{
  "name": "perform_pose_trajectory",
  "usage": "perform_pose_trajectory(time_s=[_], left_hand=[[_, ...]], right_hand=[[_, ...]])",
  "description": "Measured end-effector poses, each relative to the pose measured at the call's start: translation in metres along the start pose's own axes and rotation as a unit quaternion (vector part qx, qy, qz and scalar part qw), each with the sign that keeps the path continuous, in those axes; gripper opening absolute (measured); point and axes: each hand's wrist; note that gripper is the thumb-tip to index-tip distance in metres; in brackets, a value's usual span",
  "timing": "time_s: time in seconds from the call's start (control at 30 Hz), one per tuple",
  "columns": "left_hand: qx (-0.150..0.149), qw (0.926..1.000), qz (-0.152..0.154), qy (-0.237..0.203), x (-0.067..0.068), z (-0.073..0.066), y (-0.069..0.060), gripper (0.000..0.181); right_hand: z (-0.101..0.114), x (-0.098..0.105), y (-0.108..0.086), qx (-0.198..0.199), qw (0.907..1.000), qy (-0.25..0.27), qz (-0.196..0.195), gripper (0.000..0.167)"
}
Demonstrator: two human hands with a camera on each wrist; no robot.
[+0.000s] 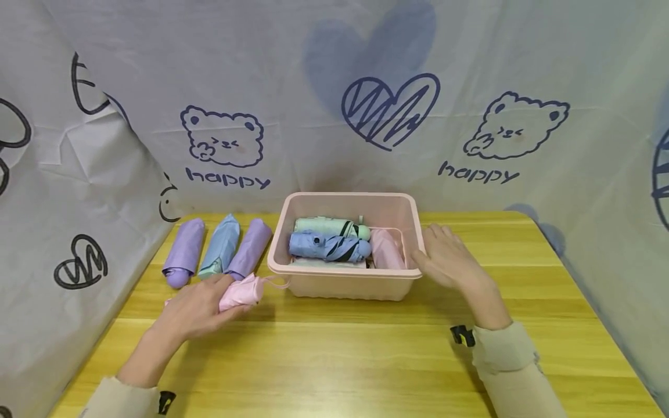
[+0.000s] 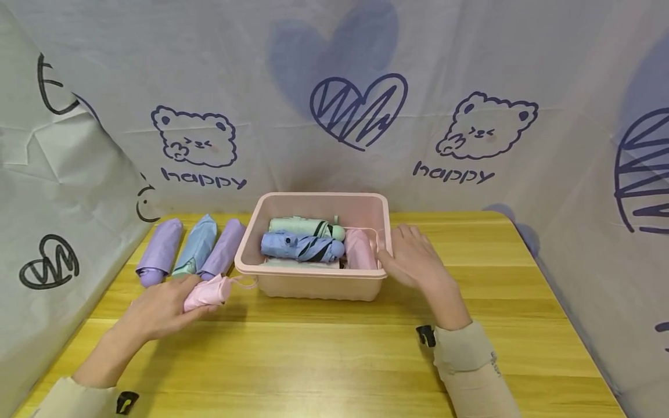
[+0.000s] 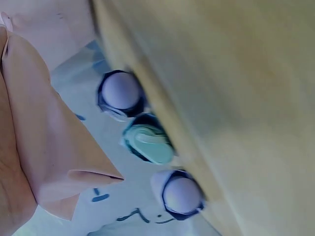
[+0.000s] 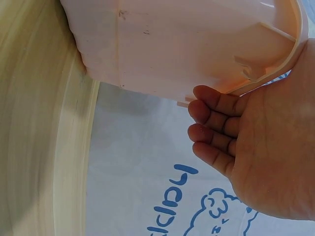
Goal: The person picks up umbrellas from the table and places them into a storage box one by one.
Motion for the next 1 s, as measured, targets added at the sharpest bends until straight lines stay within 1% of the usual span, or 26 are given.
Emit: perform_pose_trajectory(time_s=[0.17,0.3,0.43,0.6,0.8,1.0], left_hand=[[-0.024,0.9989,-0.039,-0.001,0.010,-0.011,0.009,0.039],[-0.035,0.9977,-0.058,-0.004,0.016,-0.018,0.016,0.040],[-0.047,0.9962,-0.073,-0.003,0.022,-0.022,0.021,0.041],[-0.064,0.9943,-0.085,-0.009,0.029,-0.027,0.030,0.040],[-0.099,0.9898,-0.102,-0.013,0.039,-0.037,0.045,0.043],[-0.113,0.9894,-0.089,-0.016,0.051,-0.053,0.068,0.044]], right_hand=[[-0.001,0.000,0.000,-0.003,1.0000,0.002,0.003,0.052],[-0.001,0.000,0.001,-0.001,1.0000,0.002,0.001,0.051],[-0.001,0.001,0.000,0.001,1.0000,0.001,-0.001,0.051],[-0.002,0.001,0.001,0.000,1.0000,0.004,0.001,0.052],[-0.002,0.000,0.001,0.002,1.0000,0.005,0.000,0.051],[-0.003,0.000,0.000,0.004,1.0000,0.003,0.000,0.054]])
Point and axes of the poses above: each hand's wrist, its own y-axis towards the middle knuckle, its own x-axis out of the back of the hand, z = x × y, and after that the axes turned 5 degrees about x, right-handed
